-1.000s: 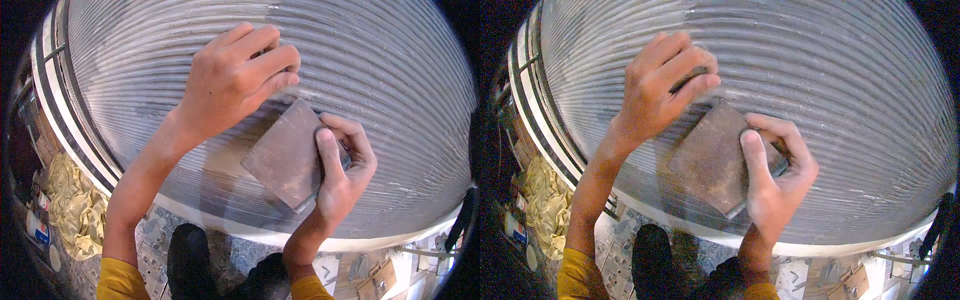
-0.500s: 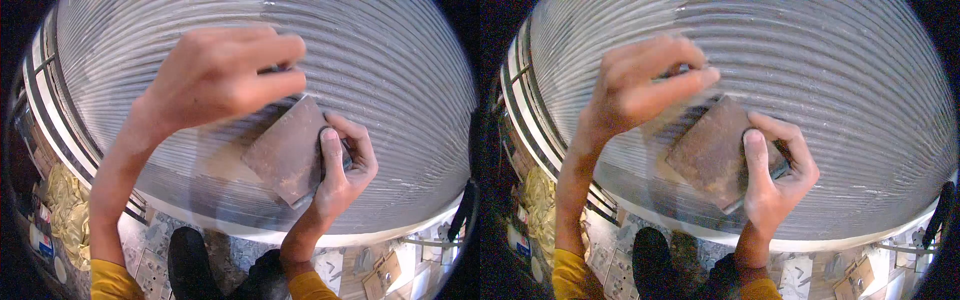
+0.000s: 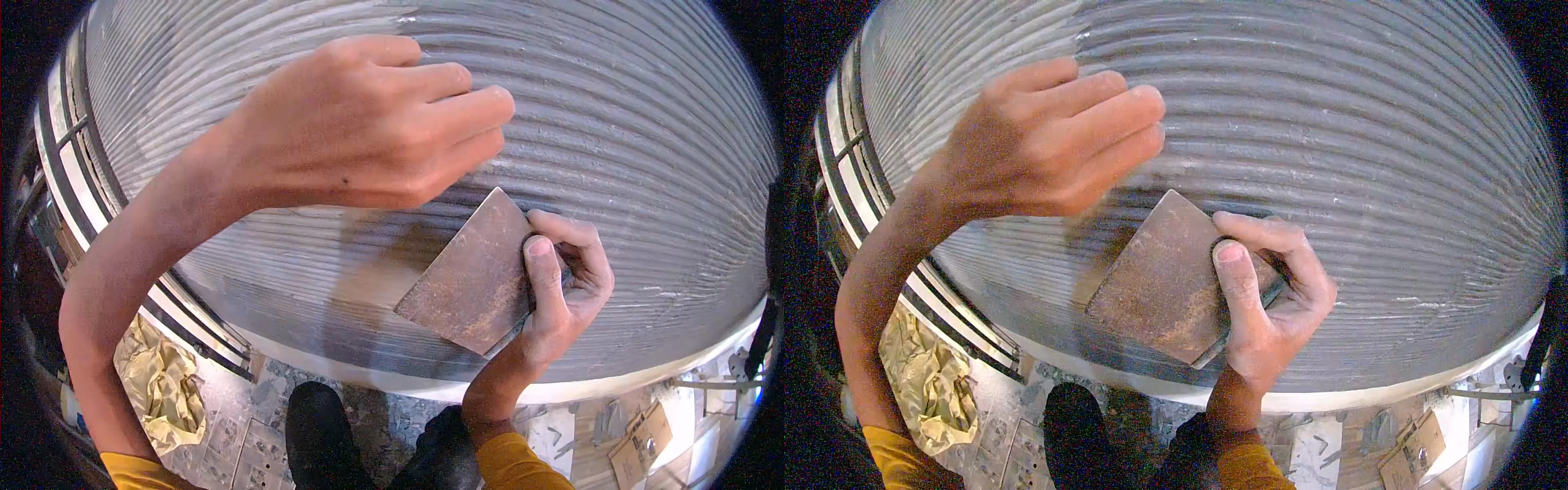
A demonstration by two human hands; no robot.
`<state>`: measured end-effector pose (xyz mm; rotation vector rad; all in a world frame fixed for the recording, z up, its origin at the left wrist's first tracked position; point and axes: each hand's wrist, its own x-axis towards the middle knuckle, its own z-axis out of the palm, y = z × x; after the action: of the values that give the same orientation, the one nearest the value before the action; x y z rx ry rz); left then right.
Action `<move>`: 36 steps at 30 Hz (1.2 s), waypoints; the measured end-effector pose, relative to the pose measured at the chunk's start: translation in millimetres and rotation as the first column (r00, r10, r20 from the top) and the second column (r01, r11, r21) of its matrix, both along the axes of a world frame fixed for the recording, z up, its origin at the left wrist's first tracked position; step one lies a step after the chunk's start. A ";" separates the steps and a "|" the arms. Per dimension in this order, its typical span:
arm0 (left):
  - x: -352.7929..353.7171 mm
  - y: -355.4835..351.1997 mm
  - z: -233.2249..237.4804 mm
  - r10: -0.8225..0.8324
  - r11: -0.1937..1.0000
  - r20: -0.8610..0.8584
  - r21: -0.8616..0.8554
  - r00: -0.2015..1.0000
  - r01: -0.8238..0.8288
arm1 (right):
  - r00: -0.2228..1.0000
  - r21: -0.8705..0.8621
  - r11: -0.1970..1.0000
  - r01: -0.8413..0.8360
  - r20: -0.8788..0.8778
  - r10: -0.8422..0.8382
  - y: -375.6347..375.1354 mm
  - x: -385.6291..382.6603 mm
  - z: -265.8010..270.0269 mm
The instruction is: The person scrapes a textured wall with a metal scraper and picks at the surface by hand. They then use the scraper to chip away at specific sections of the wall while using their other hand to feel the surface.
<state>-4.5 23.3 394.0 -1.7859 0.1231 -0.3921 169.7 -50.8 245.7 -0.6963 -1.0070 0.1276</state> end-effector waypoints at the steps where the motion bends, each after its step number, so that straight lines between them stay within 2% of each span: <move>1: 0.4 4.4 -1.1 0.001 1.000 -0.003 0.001 1.000 -0.001 | 1.000 0.001 1.000 -0.001 -0.003 0.001 0.4 0.2 -0.5; 3: 2.1 12.0 -4.2 -0.060 0.995 0.058 0.078 0.997 0.055 | 0.999 0.042 0.999 -0.024 -0.023 0.025 2.3 0.6 -1.6; 7: 4.0 14.6 -6.0 -0.080 0.994 0.082 0.086 0.993 0.073 | 1.000 0.054 0.998 -0.013 -0.015 0.014 3.2 0.1 -2.2; 10: 3.3 12.5 -8.3 -0.092 0.995 0.124 0.054 0.988 0.086 | 1.000 0.027 1.000 0.011 0.000 -0.011 3.2 -0.3 -1.6; 12: -2.0 11.0 -7.5 -0.144 0.984 0.133 -0.083 0.981 0.155 | 1.000 0.050 0.999 -0.002 0.021 0.001 4.9 0.7 -2.8; 15: -3.6 10.1 -5.1 -0.179 0.981 0.092 -0.057 0.980 0.185 | 0.999 0.055 0.998 -0.018 0.047 0.015 3.7 2.8 -3.1; 18: -5.3 5.6 -2.9 -0.163 0.986 0.000 -0.021 0.987 0.163 | 0.999 0.036 0.999 -0.033 0.016 0.033 1.4 0.7 -0.5; 22: -1.9 1.3 -1.2 -0.133 0.986 -0.002 -0.103 0.991 0.132 | 0.999 0.052 0.997 -0.055 -0.001 0.055 2.4 1.8 -0.3; 24: 3.6 2.0 1.7 -0.141 0.990 -0.007 -0.011 0.990 0.141 | 0.998 0.057 0.997 -0.061 0.017 0.060 2.4 3.4 -1.0; 28: 11.1 -10.8 10.5 -0.100 0.995 0.067 0.012 0.993 0.100 | 0.997 0.046 0.996 -0.075 0.027 0.074 0.4 4.3 0.7; 30: 13.7 -22.2 19.5 -0.109 0.969 0.241 -0.189 0.964 0.157 | 0.994 0.064 0.992 -0.111 0.014 0.110 2.3 5.7 0.5; 31: 14.1 -10.3 29.0 -0.110 0.969 0.240 -0.190 0.965 0.158 | 0.994 0.064 0.992 -0.110 0.013 0.109 2.0 7.1 0.6; 32: 13.5 12.4 46.0 -0.358 0.891 0.184 -0.226 0.915 0.394 | 0.992 0.063 0.991 -0.121 0.027 0.120 1.6 8.5 0.1; 33: 18.4 13.1 54.5 -0.584 0.753 0.139 -0.275 0.800 0.598 | 0.990 0.063 0.989 -0.134 0.042 0.132 1.4 9.3 -0.3; 35: 10.4 -6.1 45.4 -0.540 0.766 0.207 -0.282 0.816 0.579 | 0.989 0.062 0.988 -0.145 0.040 0.143 1.7 10.1 -0.2; 36: 8.0 -17.4 40.7 -0.454 0.782 0.218 -0.367 0.864 0.504 | 0.988 0.063 0.986 -0.153 0.039 0.151 1.6 10.0 -0.1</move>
<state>3.5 6.0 434.7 -2.1366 0.4495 -0.9525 179.7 -49.2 245.6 -0.5625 -1.0924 0.2149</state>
